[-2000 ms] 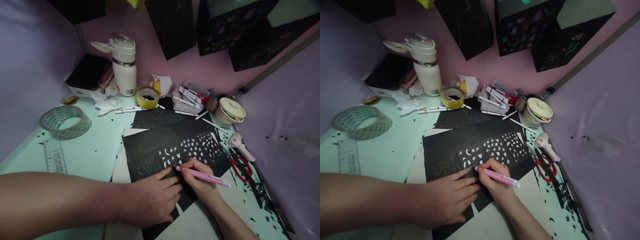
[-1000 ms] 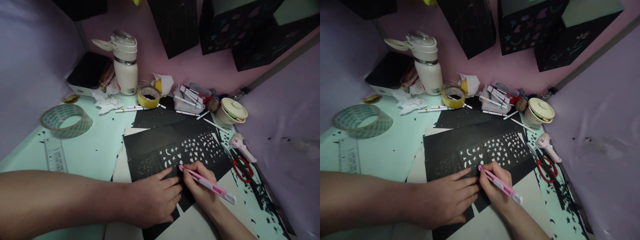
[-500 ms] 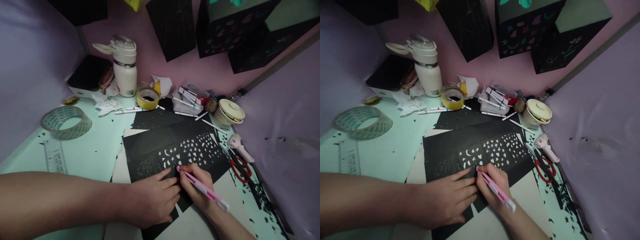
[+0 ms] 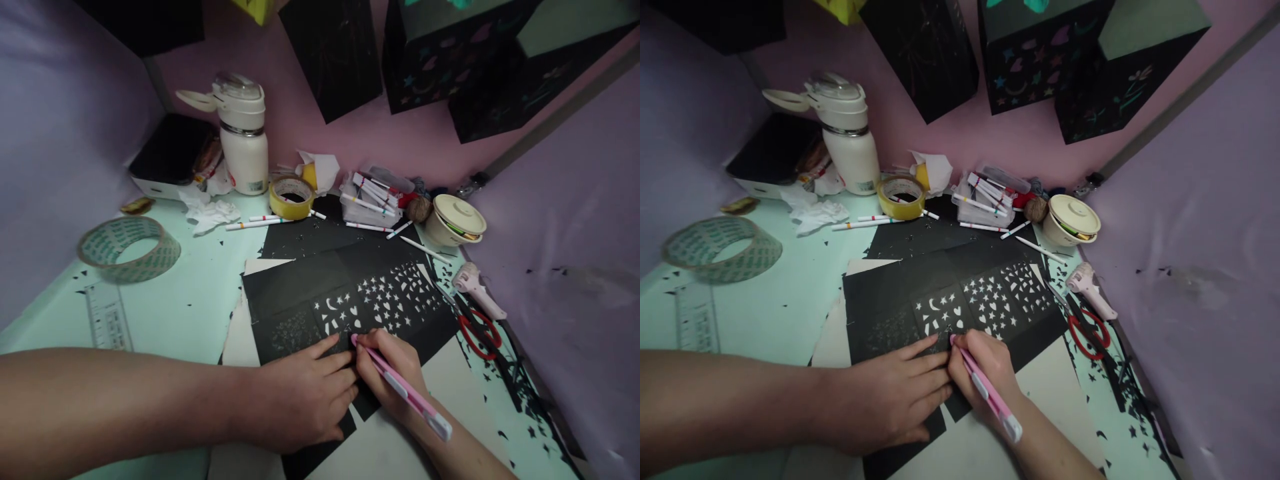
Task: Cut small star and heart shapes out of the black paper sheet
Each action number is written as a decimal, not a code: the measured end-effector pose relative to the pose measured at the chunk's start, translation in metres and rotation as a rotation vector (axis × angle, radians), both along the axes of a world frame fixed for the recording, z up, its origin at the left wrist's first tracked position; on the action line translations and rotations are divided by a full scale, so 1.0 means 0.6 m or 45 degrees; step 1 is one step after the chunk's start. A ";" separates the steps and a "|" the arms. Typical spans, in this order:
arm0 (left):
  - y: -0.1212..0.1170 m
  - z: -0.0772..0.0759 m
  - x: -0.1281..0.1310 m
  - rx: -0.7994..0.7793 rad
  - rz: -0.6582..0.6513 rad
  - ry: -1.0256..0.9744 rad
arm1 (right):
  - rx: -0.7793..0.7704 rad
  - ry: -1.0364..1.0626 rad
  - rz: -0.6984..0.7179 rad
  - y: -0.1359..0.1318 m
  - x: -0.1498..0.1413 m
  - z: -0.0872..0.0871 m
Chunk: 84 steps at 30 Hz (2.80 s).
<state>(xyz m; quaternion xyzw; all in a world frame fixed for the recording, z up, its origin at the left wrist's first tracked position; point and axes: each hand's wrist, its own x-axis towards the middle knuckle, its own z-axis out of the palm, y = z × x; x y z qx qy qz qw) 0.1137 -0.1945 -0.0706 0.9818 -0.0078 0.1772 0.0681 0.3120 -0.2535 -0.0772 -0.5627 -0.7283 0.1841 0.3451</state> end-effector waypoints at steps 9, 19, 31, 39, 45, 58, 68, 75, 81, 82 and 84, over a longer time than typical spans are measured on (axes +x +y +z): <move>0.000 0.005 -0.001 0.009 0.008 0.001 | -0.079 0.074 -0.051 -0.002 0.000 -0.002; 0.000 0.000 0.000 0.038 0.013 0.022 | -0.189 0.349 -0.192 0.022 0.008 0.031; -0.001 -0.001 -0.001 0.029 0.001 0.032 | -0.120 0.137 -0.339 0.019 -0.006 0.021; -0.001 -0.001 0.000 0.028 -0.003 0.028 | -0.089 0.140 -0.328 0.020 -0.008 0.020; -0.002 -0.002 -0.002 0.036 0.011 0.041 | -0.113 0.164 -0.310 0.021 -0.008 0.019; -0.001 -0.003 -0.002 0.025 -0.004 0.027 | -0.342 0.381 -0.406 0.020 0.004 0.026; 0.005 0.006 -0.003 -0.014 -0.092 -0.005 | -0.607 0.488 0.000 0.065 0.052 0.075; 0.008 0.001 -0.002 -0.036 -0.120 0.039 | -0.702 0.340 0.152 0.087 0.061 0.058; 0.011 0.001 -0.002 -0.054 -0.126 0.044 | -0.736 0.257 0.147 0.083 0.065 0.050; 0.012 0.003 -0.002 -0.054 -0.126 0.047 | -0.738 0.246 0.144 0.083 0.065 0.049; 0.013 0.006 -0.003 -0.051 -0.122 0.050 | -0.737 0.241 0.141 0.083 0.064 0.050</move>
